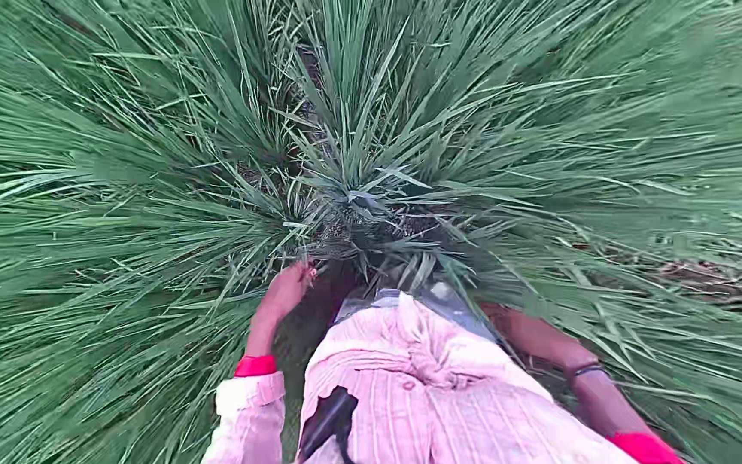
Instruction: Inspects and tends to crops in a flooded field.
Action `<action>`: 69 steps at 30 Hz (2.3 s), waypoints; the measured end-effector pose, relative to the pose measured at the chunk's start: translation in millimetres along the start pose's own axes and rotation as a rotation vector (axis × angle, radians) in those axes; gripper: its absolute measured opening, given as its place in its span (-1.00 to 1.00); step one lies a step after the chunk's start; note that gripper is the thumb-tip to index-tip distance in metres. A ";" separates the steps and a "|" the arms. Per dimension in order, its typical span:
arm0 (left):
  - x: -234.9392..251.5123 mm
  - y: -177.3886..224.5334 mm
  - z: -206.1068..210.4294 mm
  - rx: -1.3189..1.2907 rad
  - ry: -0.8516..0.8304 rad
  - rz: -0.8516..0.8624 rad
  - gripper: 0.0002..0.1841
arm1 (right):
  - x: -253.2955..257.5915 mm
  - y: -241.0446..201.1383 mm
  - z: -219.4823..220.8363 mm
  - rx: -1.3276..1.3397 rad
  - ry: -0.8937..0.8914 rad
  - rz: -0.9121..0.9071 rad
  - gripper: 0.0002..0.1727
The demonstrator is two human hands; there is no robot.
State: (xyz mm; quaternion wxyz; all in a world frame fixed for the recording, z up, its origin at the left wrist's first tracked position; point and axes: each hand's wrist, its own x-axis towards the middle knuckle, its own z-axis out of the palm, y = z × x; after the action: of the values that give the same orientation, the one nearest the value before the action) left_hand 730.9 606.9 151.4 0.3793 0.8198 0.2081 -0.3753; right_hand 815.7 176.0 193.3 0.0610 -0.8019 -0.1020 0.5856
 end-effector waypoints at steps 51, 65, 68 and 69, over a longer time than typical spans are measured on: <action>264.9 102.1 -263.7 -0.144 0.187 -0.119 -0.55 | 143.4 -152.9 -489.4 -0.147 0.173 -0.348 -0.55; 352.1 44.7 -473.6 0.019 0.332 0.108 -0.54 | 205.3 -338.9 -573.9 -0.052 0.189 -0.308 -0.52; 355.0 23.3 -515.2 0.067 0.394 0.010 -0.48 | 222.5 -382.7 -589.6 -0.033 0.184 -0.300 -0.51; 356.7 16.9 -527.6 0.067 0.397 -0.013 -0.48 | 227.0 -392.5 -593.7 -0.026 0.199 -0.290 -0.51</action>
State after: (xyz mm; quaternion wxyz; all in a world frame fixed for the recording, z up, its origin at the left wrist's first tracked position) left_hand 1208.2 1026.9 110.6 0.3009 0.8885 0.2716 -0.2152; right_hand 1411.2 623.5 250.3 0.1443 -0.8334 -0.2174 0.4871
